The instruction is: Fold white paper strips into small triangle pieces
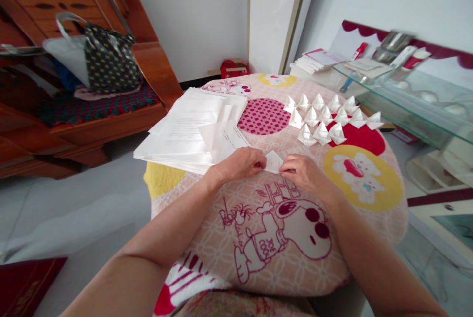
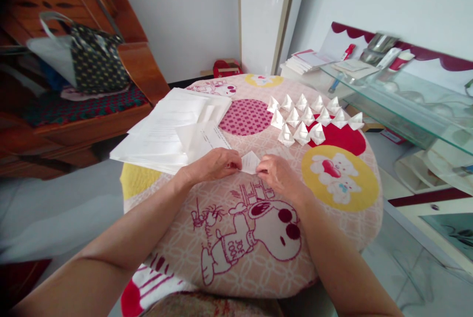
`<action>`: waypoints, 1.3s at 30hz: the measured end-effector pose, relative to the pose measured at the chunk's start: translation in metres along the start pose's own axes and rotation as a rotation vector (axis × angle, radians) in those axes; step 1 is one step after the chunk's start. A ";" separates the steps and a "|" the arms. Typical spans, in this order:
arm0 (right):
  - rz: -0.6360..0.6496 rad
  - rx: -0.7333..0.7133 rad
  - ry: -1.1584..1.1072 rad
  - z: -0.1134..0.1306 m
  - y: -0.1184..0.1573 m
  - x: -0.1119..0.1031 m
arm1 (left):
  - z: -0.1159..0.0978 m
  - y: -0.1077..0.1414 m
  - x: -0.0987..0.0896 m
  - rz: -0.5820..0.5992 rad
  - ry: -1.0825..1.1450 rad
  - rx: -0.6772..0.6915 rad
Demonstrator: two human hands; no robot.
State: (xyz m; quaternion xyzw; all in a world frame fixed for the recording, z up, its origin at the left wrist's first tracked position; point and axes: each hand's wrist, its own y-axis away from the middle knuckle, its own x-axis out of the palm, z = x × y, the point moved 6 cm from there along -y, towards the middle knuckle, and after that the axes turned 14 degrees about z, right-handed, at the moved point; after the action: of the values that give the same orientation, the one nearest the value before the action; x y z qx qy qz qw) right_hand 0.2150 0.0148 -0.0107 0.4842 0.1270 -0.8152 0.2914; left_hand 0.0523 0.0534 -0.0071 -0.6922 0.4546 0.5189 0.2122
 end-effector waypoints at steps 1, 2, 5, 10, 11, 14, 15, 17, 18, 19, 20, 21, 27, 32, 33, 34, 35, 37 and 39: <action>-0.008 0.017 -0.040 -0.002 0.001 -0.002 | 0.003 -0.001 0.000 -0.013 0.034 -0.012; -0.015 0.038 -0.071 -0.004 0.002 -0.004 | 0.007 -0.002 -0.001 -0.023 0.071 -0.032; -0.034 0.107 -0.155 -0.010 0.003 -0.007 | 0.018 -0.003 0.000 -0.035 0.194 -0.103; -0.083 0.203 -0.270 -0.021 0.002 -0.005 | 0.028 -0.004 0.000 -0.074 0.334 -0.160; -0.100 0.222 -0.267 -0.022 0.002 -0.005 | 0.029 -0.004 0.001 -0.089 0.351 -0.173; -0.144 0.271 -0.217 -0.023 0.001 -0.005 | 0.035 -0.006 0.002 -0.129 0.398 -0.201; -0.151 0.281 -0.199 -0.022 0.000 -0.006 | 0.036 -0.006 0.003 -0.144 0.410 -0.204; -0.157 0.297 -0.170 -0.021 -0.001 -0.006 | 0.038 -0.007 0.003 -0.173 0.427 -0.204; -0.161 0.305 -0.156 -0.021 -0.001 -0.006 | 0.039 -0.007 0.004 -0.183 0.433 -0.205; -0.168 0.312 -0.143 -0.020 -0.001 -0.007 | 0.040 -0.007 0.004 -0.187 0.437 -0.208; -0.174 0.316 -0.130 -0.020 -0.002 -0.007 | 0.040 -0.008 0.004 -0.188 0.438 -0.211; -0.180 0.321 -0.119 -0.020 -0.002 -0.007 | 0.041 -0.008 0.004 -0.187 0.436 -0.216; -0.177 0.334 -0.109 -0.022 -0.003 -0.006 | 0.045 -0.009 0.006 -0.154 0.393 -0.267; -0.181 0.332 -0.099 -0.024 -0.004 -0.005 | 0.045 -0.011 0.006 -0.151 0.323 -0.279; -0.181 0.335 -0.097 -0.025 -0.004 -0.005 | 0.045 -0.011 0.006 -0.143 0.312 -0.290; -0.180 0.339 -0.096 -0.025 -0.004 -0.004 | 0.046 -0.012 0.007 -0.131 0.303 -0.302; -0.178 0.342 -0.097 -0.025 -0.005 -0.004 | 0.046 -0.012 0.007 -0.120 0.293 -0.311; -0.177 0.348 -0.102 -0.025 -0.005 -0.004 | 0.045 -0.012 0.007 -0.104 0.271 -0.315; -0.173 0.351 -0.108 -0.025 -0.005 -0.004 | 0.044 -0.013 0.007 -0.101 0.249 -0.304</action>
State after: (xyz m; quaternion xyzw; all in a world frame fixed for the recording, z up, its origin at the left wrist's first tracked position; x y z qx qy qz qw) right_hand 0.2314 0.0326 -0.0203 0.4706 0.0083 -0.8715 0.1378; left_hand 0.0401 0.0908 -0.0321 -0.7968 0.3587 0.4808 0.0732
